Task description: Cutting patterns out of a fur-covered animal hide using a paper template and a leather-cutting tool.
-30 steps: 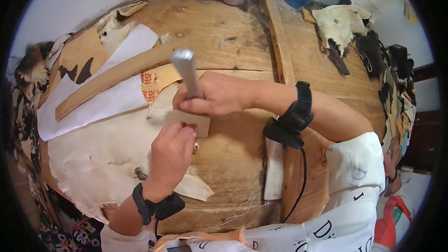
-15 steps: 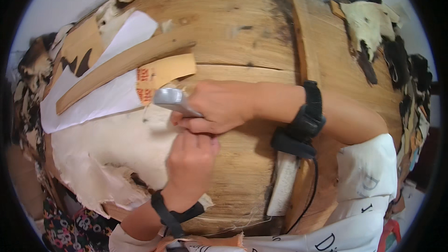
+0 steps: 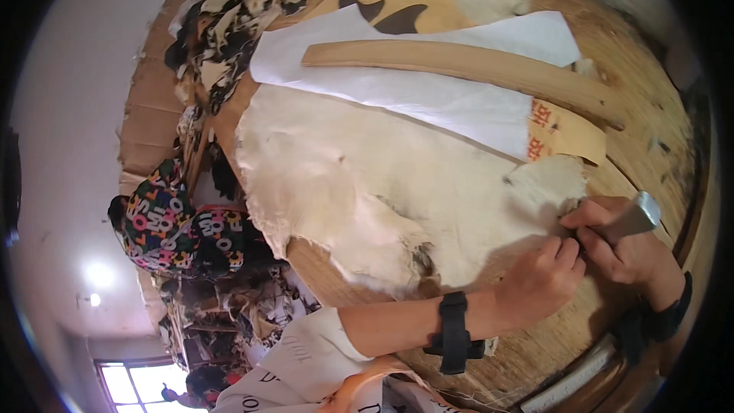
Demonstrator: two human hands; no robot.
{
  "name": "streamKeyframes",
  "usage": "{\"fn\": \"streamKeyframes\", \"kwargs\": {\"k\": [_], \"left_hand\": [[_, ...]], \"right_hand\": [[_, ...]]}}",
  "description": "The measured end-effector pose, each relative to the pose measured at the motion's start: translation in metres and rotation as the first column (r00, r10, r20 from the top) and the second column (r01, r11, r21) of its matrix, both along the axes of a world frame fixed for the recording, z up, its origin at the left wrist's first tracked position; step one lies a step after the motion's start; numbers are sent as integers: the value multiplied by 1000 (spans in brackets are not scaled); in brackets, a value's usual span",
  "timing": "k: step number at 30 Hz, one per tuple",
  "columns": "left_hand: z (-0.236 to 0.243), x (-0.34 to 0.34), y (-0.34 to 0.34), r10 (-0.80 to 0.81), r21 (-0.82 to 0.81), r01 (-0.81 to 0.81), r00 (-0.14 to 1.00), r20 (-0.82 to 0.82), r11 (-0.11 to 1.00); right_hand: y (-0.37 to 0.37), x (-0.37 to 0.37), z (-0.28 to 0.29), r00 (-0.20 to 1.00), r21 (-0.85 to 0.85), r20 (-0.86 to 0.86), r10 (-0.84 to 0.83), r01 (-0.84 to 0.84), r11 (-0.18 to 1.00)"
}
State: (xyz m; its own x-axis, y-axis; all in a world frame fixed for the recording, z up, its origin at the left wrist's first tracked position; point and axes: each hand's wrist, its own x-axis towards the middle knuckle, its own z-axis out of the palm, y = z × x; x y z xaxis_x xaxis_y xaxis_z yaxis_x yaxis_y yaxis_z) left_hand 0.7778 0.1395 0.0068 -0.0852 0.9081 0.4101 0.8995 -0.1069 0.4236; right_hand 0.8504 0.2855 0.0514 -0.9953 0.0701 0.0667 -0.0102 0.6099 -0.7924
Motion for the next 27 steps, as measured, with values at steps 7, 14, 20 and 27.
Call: {"fn": "streamKeyframes", "kwargs": {"k": [7, 14, 20, 27], "left_hand": [[-3, -24, -10, 40, -1, -39, 999, 14, 999], [14, -33, -8, -101, -158, 105, 994, 33, 982], [21, -8, -3, 37, -166, -83, 964, -264, 983], [12, -24, -6, -81, -62, 75, 991, -106, 995]], "right_hand": [[5, -13, -9, 984, -81, -66, 163, -168, 983], [10, -16, -21, 981, -69, -101, 167, -174, 982], [11, -9, -19, 979, -76, -86, 186, -193, 978], [9, -17, -21, 976, -130, -72, 204, -212, 968]]}}
